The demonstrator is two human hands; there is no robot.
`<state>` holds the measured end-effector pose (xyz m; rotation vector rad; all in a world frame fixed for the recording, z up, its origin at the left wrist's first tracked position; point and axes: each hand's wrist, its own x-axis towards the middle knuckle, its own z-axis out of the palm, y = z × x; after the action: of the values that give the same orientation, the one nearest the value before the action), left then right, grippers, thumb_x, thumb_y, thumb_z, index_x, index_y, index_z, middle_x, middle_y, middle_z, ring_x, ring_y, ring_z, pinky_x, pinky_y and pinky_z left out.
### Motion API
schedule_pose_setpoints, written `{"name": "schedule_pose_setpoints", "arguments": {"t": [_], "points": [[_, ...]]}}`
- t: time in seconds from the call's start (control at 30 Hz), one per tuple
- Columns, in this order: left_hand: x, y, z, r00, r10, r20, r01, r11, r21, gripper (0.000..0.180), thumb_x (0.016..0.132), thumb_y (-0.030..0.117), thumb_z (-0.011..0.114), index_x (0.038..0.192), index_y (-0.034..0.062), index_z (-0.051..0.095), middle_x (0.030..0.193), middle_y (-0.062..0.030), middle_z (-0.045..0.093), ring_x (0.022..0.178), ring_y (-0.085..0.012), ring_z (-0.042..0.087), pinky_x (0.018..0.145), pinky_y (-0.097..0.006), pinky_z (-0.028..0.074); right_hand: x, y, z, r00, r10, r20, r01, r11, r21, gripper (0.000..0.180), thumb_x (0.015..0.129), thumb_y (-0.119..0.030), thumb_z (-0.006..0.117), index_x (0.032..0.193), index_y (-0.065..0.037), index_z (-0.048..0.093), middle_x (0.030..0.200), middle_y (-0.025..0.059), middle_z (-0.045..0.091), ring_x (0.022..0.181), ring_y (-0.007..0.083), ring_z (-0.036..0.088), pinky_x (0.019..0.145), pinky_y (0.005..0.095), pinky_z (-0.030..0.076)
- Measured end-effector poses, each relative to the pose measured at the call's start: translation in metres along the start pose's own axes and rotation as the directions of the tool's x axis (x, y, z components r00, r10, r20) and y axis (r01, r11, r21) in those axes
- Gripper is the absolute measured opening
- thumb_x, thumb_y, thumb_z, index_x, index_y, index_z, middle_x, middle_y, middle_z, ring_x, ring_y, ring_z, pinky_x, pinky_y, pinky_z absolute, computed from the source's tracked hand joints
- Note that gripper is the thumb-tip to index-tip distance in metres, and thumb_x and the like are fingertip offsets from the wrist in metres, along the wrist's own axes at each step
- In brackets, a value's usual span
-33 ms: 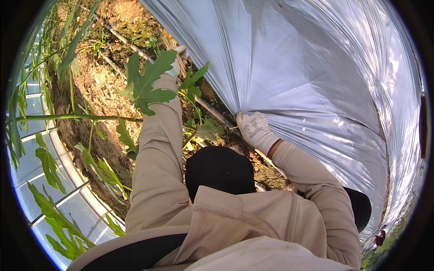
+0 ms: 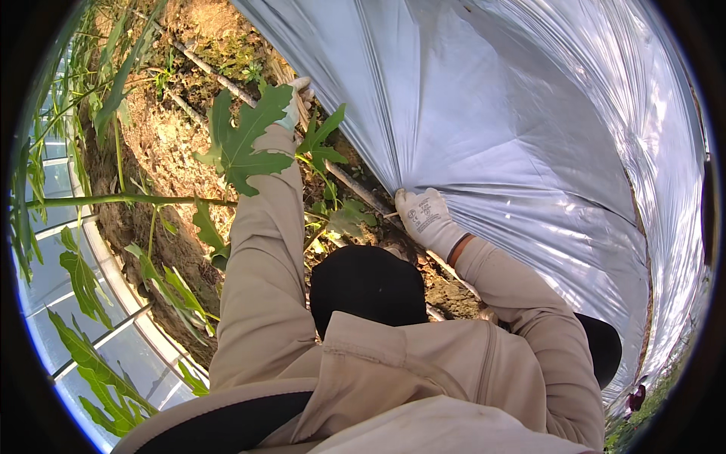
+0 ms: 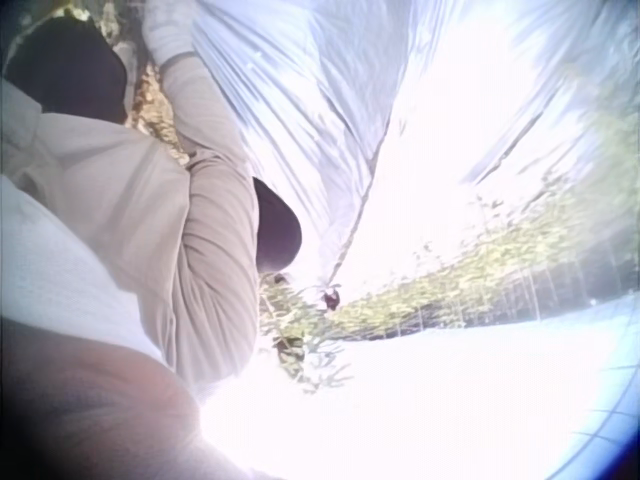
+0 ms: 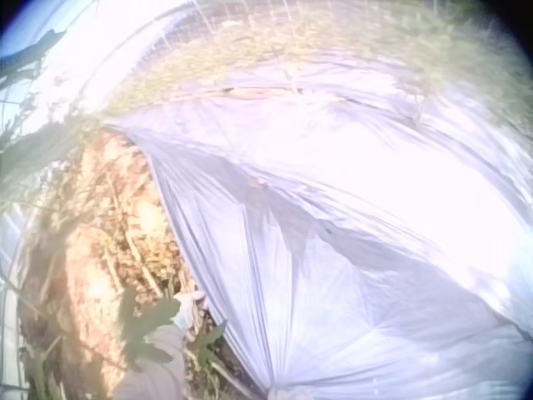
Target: The person secures a plastic sheet over a row of plants in a greenhouse using wooden pegs. They lift the sheet, insert the pegs into the soil along the edge, and repeat the process along the row.
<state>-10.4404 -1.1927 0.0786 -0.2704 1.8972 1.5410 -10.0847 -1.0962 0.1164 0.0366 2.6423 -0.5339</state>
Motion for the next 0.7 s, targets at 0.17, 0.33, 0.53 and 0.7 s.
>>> {"name": "schedule_pose_setpoints", "arguments": {"t": [0.17, 0.33, 0.53, 0.7], "points": [[-0.012, 0.008, -0.018, 0.999, 0.023, -0.025, -0.021, 0.996, 0.085, 0.013, 0.086, 0.007, 0.068, 0.095, -0.0025, 0.066, 0.074, -0.0076, 0.065, 0.06, -0.0153, 0.061, 0.051, -0.028, 0.047, 0.001, -0.002, -0.009, 0.999, -0.004, 0.036, 0.005, 1.0, -0.011, 0.038, 0.087, -0.011, 0.056, 0.123, 0.003, 0.058, 0.097, 0.0092, 0.071, 0.083, 0.022, 0.07, 0.072, 0.0369, 0.052], [-0.03, 0.003, -0.046, 0.98, -0.003, -0.2, 0.027, 0.992, 0.121, 0.012, 0.081, 0.003, 0.07, 0.089, -0.0026, 0.062, 0.073, -0.0074, 0.064, 0.058, -0.0139, 0.057, 0.051, -0.029, 0.045, 0.006, -0.007, 0.0, 0.995, -0.029, 0.093, 0.025, 0.999, 0.037, 0.041, 0.087, -0.009, 0.055, 0.126, 0.004, 0.055, 0.095, 0.0103, 0.071, 0.079, 0.0233, 0.069, 0.069, 0.037, 0.052], [-0.005, -0.04, -0.083, 0.957, 0.015, -0.291, 0.09, 0.933, 0.347, 0.014, 0.081, 0.007, 0.069, 0.092, 0.0012, 0.062, 0.074, -0.0091, 0.063, 0.062, -0.0182, 0.061, 0.054, -0.033, 0.047, 0.017, -0.015, 0.035, 0.995, 0.011, 0.1, -0.014, 1.0, 0.027, 0.043, 0.088, -0.008, 0.052, 0.129, 0.005, 0.051, 0.09, 0.0119, 0.07, 0.073, 0.0283, 0.067, 0.066, 0.0385, 0.052], [0.058, -0.096, -0.124, 0.958, 0.227, 0.176, -0.208, 0.123, 0.97, 0.014, 0.085, 0.018, 0.06, 0.096, 0.0118, 0.067, 0.084, -0.0113, 0.07, 0.073, -0.031, 0.067, 0.064, -0.04, 0.052, 0.023, -0.008, 0.036, 0.976, 0.034, 0.215, -0.035, 0.999, 0.002, 0.049, 0.091, -0.014, 0.054, 0.136, 0.003, 0.046, 0.098, 0.0127, 0.069, 0.083, 0.0269, 0.069, 0.071, 0.0399, 0.053]]}}
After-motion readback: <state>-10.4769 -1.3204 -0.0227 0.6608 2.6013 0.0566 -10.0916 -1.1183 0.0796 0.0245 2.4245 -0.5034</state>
